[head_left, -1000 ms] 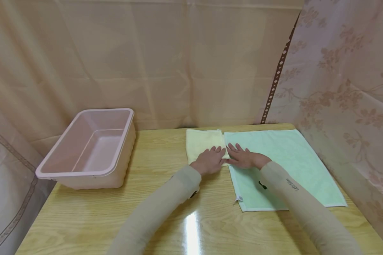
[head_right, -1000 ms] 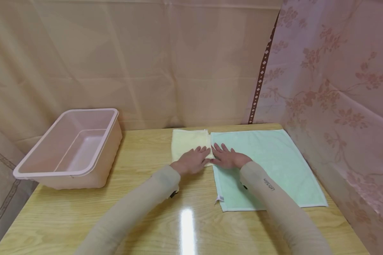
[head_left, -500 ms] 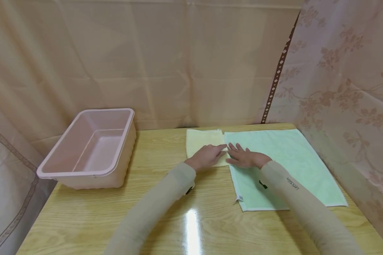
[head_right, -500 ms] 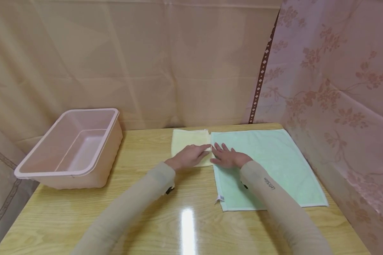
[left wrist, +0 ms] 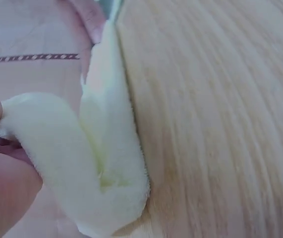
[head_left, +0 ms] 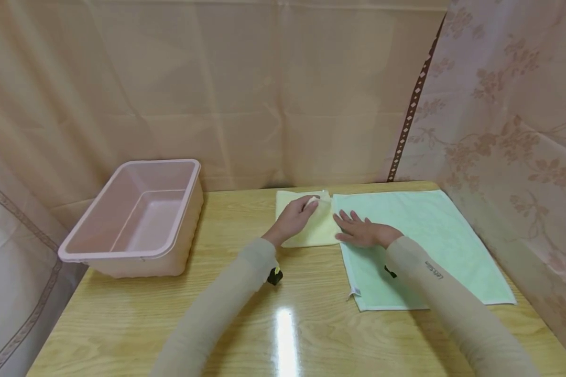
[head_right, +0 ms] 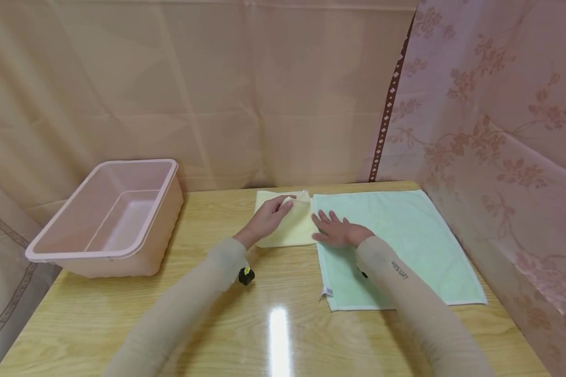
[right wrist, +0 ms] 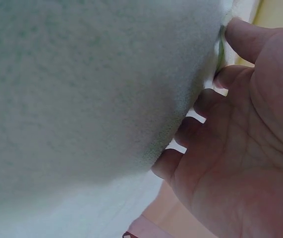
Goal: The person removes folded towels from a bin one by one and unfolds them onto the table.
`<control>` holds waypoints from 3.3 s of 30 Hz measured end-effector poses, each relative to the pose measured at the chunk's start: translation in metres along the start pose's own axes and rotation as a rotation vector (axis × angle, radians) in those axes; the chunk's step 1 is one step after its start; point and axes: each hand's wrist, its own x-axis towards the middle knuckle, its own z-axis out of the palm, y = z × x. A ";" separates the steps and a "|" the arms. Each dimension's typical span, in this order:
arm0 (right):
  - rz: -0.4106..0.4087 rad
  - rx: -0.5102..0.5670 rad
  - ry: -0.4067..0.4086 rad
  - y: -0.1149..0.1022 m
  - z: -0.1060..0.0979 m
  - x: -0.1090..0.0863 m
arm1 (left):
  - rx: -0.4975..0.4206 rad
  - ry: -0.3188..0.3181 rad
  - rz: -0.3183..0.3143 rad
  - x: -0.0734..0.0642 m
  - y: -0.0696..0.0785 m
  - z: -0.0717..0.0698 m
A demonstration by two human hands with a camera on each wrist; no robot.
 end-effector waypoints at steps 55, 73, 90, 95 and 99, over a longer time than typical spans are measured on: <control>-0.033 0.029 0.009 0.007 0.000 -0.004 | 0.199 0.332 -0.314 -0.098 -0.047 -0.104; -0.020 0.023 -0.007 0.005 -0.002 -0.002 | 0.862 0.014 -0.085 -0.105 -0.049 -0.105; -0.042 0.044 0.001 0.005 0.000 -0.003 | 1.088 -0.236 -0.116 -0.120 -0.031 -0.105; -0.046 0.037 0.005 0.006 0.001 -0.001 | 1.140 -0.218 -0.114 -0.126 -0.029 -0.105; -0.042 0.037 0.001 0.007 0.001 0.000 | 1.193 -0.208 -0.137 -0.131 -0.023 -0.107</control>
